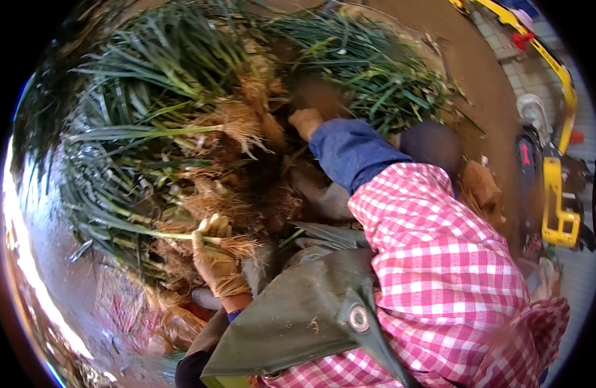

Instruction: The person cleans and bundles green onions by hand while wearing gloves.

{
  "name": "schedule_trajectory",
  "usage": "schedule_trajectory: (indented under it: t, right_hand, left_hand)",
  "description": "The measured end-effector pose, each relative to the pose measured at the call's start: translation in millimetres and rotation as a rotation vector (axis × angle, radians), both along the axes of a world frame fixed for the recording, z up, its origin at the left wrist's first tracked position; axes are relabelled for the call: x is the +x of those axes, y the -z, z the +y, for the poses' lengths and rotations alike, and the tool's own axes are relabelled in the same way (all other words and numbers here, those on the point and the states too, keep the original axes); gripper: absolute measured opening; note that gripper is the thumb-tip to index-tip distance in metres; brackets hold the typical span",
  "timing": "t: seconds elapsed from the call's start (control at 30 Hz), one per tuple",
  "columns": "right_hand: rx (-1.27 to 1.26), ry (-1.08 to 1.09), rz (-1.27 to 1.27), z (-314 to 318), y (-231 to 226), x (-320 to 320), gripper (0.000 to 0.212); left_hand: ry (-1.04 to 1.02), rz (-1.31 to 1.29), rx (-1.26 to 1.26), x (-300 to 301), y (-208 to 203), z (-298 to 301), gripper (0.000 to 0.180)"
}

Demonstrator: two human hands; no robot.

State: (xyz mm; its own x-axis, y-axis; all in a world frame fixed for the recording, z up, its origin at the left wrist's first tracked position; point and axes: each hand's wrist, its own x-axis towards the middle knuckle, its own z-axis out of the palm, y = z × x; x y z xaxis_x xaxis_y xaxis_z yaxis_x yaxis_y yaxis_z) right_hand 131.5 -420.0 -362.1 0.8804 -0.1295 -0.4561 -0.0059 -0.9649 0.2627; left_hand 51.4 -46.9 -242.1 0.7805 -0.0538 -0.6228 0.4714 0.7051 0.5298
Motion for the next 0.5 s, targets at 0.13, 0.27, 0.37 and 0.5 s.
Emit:
schedule_trajectory:
  t: [0.13, 0.27, 0.37, 0.5]
  right_hand:
    - [0.056, -0.213, -0.292, 2, 46, -23, 0.023]
    - [-0.471, -0.025, -0.062, -76, 117, -41, 0.021]
    - [-0.123, -0.040, 0.151, -16, 86, -2, 0.021]
    - [0.006, 0.002, 0.342, -16, 37, 7, 0.025]
  left_hand:
    - [-0.009, 0.036, 0.031, -1, -9, 8, 0.033]
    - [0.050, -0.031, -0.055, 7, -13, -16, 0.031]
    - [-0.043, 0.035, 0.054, -8, -10, 14, 0.033]
    - [-0.074, 0.115, -0.030, -10, -21, 4, 0.030]
